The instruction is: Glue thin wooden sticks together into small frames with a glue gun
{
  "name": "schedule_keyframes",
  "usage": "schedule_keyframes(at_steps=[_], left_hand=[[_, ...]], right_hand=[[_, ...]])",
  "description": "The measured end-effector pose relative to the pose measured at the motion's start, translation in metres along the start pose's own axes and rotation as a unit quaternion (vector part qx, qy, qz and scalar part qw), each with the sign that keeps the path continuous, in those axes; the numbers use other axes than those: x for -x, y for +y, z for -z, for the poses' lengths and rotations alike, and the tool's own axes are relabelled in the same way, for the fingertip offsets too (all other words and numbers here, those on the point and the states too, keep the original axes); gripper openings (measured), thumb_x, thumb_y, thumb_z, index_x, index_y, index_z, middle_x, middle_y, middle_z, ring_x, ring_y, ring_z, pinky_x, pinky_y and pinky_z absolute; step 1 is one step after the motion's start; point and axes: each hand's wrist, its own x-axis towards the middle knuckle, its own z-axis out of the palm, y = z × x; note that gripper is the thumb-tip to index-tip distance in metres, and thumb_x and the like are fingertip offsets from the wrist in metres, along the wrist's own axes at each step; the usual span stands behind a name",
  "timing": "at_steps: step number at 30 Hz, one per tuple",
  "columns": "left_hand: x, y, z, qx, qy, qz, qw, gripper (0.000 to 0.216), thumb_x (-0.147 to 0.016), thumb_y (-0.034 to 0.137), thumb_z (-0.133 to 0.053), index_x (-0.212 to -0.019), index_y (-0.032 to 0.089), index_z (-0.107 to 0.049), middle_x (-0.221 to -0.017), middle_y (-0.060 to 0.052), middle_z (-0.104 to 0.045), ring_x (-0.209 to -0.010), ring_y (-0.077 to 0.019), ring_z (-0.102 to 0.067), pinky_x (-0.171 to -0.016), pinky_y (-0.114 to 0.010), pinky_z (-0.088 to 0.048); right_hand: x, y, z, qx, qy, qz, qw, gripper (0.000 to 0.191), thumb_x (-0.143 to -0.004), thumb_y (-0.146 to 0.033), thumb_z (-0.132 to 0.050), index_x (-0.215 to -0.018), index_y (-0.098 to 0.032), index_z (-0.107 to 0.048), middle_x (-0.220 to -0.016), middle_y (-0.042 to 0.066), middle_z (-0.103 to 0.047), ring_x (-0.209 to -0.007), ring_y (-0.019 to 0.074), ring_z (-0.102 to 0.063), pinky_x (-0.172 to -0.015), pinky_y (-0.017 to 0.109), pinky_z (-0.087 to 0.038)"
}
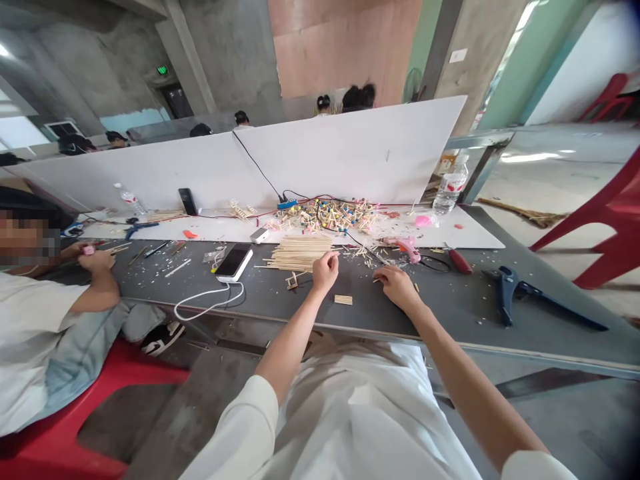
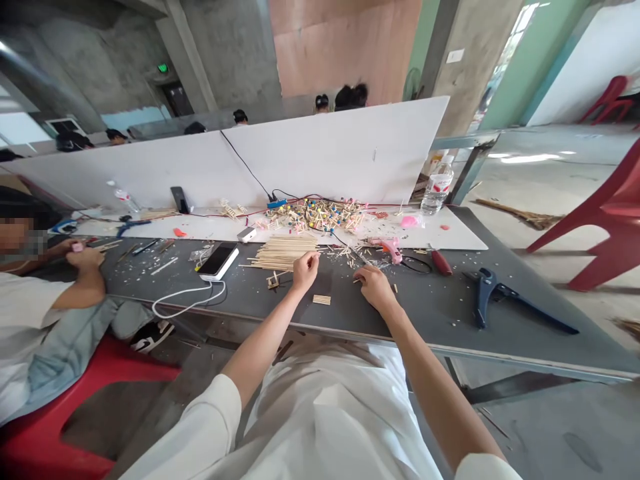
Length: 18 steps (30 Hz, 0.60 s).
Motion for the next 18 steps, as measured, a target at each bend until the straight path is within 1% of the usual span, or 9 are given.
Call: schedule_keyframes(at_steps=[4, 7, 10, 12, 14, 18], left_hand=[[-0.005, -0.003, -0.003, 0.019, -0.007, 0.012, 1.000, 0.025, -0.095, 0.026, -0.053, -0.095, 0.015, -0.076, -0.066, -0.003, -0.065, -0.055, -0.0143, -0.051, -0.059, -0.026, -0.037], [-0.003, -0.003, -0.001, 0.020, -0.013, 0.021, 0.999, 0.024, -0.093, 0.026, -0.054, -0.094, 0.015, -0.076, -0.065, -0.002, -0.064, -0.056, -0.0138, -0.051, -0.060, -0.025, -0.036], [0.000, -0.002, 0.002, 0.016, -0.004, 0.041, 0.999, 0.026, -0.093, 0.028, -0.053, -0.095, 0.015, -0.076, -0.064, -0.001, -0.062, -0.056, -0.0136, -0.050, -0.060, -0.024, -0.036], [0.001, -0.001, 0.003, 0.015, -0.004, 0.043, 0.999, 0.027, -0.094, 0.030, -0.053, -0.095, 0.016, -0.076, -0.064, -0.001, -0.062, -0.057, -0.0136, -0.050, -0.060, -0.024, -0.036], [0.001, 0.000, 0.003, 0.017, -0.014, 0.033, 0.999, 0.026, -0.093, 0.031, -0.054, -0.096, 0.016, -0.075, -0.065, -0.001, -0.062, -0.057, -0.0135, -0.049, -0.060, -0.024, -0.035], [0.001, 0.001, 0.002, 0.024, -0.030, 0.013, 0.999, 0.025, -0.092, 0.030, -0.054, -0.095, 0.016, -0.075, -0.062, 0.001, -0.058, -0.056, -0.0133, -0.047, -0.060, -0.024, -0.034]], right_hand=[[-0.003, 0.001, -0.001, 0.027, -0.025, -0.011, 0.999, 0.023, -0.087, -0.008, -0.053, -0.092, -0.021, -0.071, -0.095, 0.009, -0.071, -0.093, 0.0243, -0.063, -0.088, 0.037, -0.050], [-0.002, -0.003, -0.001, 0.080, -0.052, -0.012, 0.995, 0.025, -0.091, -0.008, -0.048, -0.097, -0.020, -0.069, -0.097, 0.012, -0.068, -0.095, 0.0257, -0.060, -0.093, 0.040, -0.048], [0.001, -0.008, -0.002, 0.126, -0.059, -0.016, 0.990, 0.031, -0.089, -0.004, -0.044, -0.105, -0.017, -0.068, -0.101, 0.015, -0.065, -0.098, 0.0278, -0.057, -0.094, 0.043, -0.047], [0.003, -0.011, -0.002, 0.139, -0.045, -0.005, 0.989, 0.035, -0.087, -0.002, -0.044, -0.109, -0.015, -0.066, -0.104, 0.016, -0.063, -0.100, 0.0293, -0.055, -0.093, 0.044, -0.047], [0.003, -0.014, -0.002, 0.135, -0.021, 0.017, 0.990, 0.034, -0.087, -0.002, -0.042, -0.109, -0.016, -0.065, -0.103, 0.016, -0.061, -0.100, 0.0296, -0.054, -0.092, 0.044, -0.047], [0.001, -0.023, 0.001, 0.068, 0.033, 0.060, 0.995, 0.026, -0.093, -0.008, -0.039, -0.104, -0.020, -0.060, -0.100, 0.013, -0.059, -0.095, 0.0276, -0.053, -0.090, 0.044, -0.048]])
